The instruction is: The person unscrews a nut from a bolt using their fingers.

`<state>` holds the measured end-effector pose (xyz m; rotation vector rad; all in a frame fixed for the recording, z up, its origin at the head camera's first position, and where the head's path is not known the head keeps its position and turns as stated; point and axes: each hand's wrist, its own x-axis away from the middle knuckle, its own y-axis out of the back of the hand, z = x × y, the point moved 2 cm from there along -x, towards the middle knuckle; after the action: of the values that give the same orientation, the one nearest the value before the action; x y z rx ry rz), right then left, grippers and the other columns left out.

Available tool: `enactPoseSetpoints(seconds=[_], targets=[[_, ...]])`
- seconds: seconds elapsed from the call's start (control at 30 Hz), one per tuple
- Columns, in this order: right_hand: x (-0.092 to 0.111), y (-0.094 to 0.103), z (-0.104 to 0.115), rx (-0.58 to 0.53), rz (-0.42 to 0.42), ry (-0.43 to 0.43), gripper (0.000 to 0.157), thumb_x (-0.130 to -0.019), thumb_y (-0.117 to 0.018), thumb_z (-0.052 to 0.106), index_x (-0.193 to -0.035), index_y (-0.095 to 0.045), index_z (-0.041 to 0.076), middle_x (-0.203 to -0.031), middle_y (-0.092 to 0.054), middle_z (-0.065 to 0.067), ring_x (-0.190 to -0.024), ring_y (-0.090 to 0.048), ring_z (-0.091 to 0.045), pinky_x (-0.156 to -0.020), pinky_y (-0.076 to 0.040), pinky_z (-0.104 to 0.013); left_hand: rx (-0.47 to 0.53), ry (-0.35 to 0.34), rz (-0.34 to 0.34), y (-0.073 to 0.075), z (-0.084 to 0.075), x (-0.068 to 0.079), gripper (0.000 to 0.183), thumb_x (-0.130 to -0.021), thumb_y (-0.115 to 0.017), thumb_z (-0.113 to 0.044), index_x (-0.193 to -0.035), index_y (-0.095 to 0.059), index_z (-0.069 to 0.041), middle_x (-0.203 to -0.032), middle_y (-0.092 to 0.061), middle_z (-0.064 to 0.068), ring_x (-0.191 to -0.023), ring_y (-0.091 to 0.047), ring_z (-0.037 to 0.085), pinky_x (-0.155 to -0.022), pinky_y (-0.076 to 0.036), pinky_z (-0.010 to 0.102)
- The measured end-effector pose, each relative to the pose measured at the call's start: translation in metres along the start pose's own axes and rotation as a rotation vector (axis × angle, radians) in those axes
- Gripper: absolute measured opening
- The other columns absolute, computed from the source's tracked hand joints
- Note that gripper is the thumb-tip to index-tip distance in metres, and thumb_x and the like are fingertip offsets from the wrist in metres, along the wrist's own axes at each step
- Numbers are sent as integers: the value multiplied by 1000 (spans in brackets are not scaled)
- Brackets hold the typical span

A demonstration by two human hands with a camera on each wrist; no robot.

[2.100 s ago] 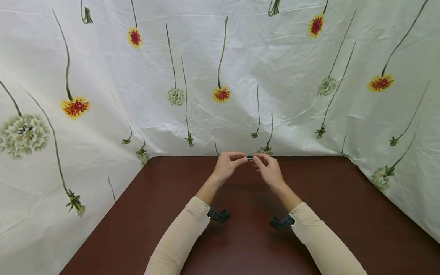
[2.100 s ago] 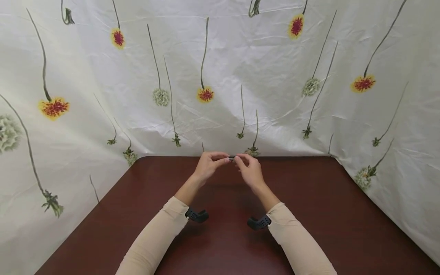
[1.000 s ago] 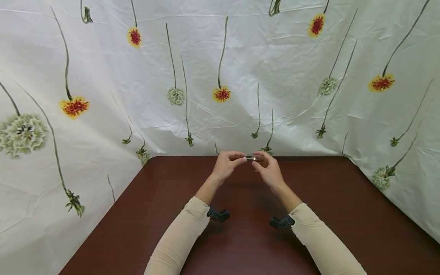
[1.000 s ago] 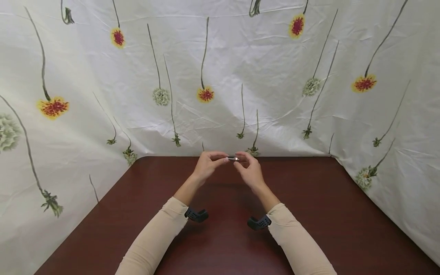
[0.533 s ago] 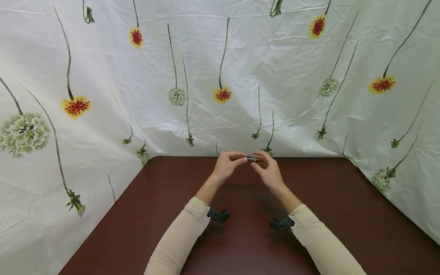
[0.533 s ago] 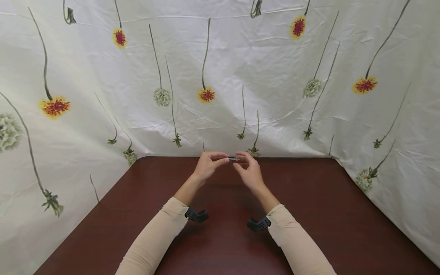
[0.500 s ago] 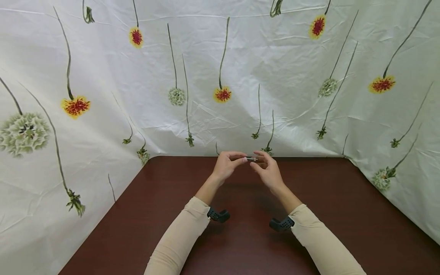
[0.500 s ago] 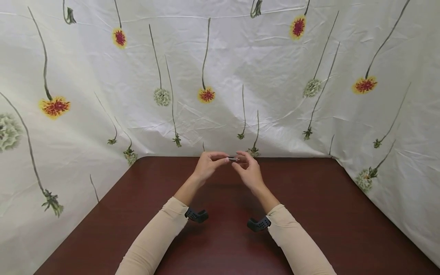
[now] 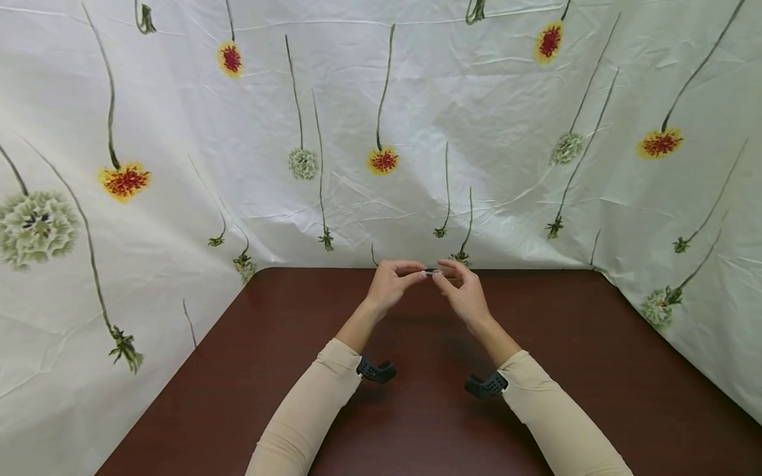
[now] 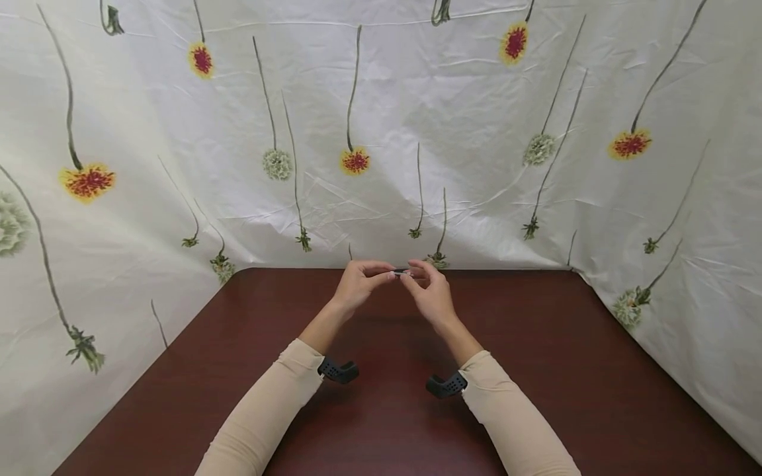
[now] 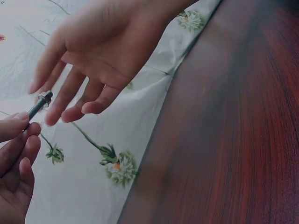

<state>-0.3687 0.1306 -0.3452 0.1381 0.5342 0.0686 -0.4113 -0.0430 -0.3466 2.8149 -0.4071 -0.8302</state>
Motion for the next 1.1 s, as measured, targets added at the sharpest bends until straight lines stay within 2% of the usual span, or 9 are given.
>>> enactPoseSetpoints(seconds=[0.17,0.27,0.4,0.53,0.63,0.73,0.93,1.03,1.1], targets=[[3,0,12,36,-11,4,24,-94,-56,8,-112,-60,-8,-102,-61,-27,-91,-60,-34,-76,-48,-51,14,3,2,0,-1,0,19,-85,-70,-14,-100,-72,-3,-94,-70,6,-88,-65,19,-77,-50,39],[3,0,12,21,7,8,30,-92,-59,6,-120,-56,-4,-110,-59,-24,-95,-58,-37,-76,-48,-49,25,7,4,0,0,-1,20,-85,-69,-14,-101,-71,-2,-95,-70,7,-88,-65,21,-77,-50,38],[-2,1,-3,0,3,-15,33,-92,-60,16,-121,-57,2,-108,-62,-16,-95,-60,-31,-77,-48,-50,28,5,7,1,1,-2,24,-85,-70,-16,-102,-70,0,-96,-69,9,-90,-65,22,-78,-50,39],[-4,2,-10,11,-14,-27,28,-94,-58,16,-114,-61,-3,-99,-64,-21,-91,-61,-30,-77,-47,-52,27,-3,4,1,1,-2,23,-85,-70,-16,-102,-71,0,-95,-70,7,-89,-65,20,-79,-49,42],[-4,1,-11,23,-9,-30,26,-92,-60,9,-116,-60,1,-106,-61,-23,-93,-60,-35,-76,-49,-49,18,2,2,1,2,-1,22,-85,-70,-16,-101,-71,-2,-94,-70,4,-89,-64,18,-78,-49,40],[-5,1,-20,28,-12,-28,31,-90,-63,13,-121,-59,9,-111,-60,-19,-93,-60,-32,-75,-50,-47,10,22,7,1,1,0,22,-85,-70,-17,-102,-71,-3,-96,-70,4,-90,-64,17,-79,-49,39],[-6,2,-23,40,-34,-39,29,-93,-59,29,-112,-63,7,-97,-65,-15,-87,-62,-28,-76,-47,-52,19,32,38,2,-13,3,23,-86,-68,-13,-105,-69,1,-99,-68,12,-92,-63,20,-82,-48,43],[-6,2,-21,34,-22,-10,25,-93,-60,21,-114,-62,7,-102,-64,-15,-90,-61,-33,-75,-48,-51,24,16,47,2,-20,5,23,-87,-66,-9,-105,-68,5,-100,-67,15,-92,-63,23,-82,-47,46],[-6,1,-19,7,-6,1,31,-91,-62,16,-121,-58,9,-109,-62,-15,-94,-59,-36,-76,-47,-52,30,9,40,3,-19,5,23,-87,-67,-9,-104,-68,4,-100,-68,14,-92,-63,22,-81,-48,44]])
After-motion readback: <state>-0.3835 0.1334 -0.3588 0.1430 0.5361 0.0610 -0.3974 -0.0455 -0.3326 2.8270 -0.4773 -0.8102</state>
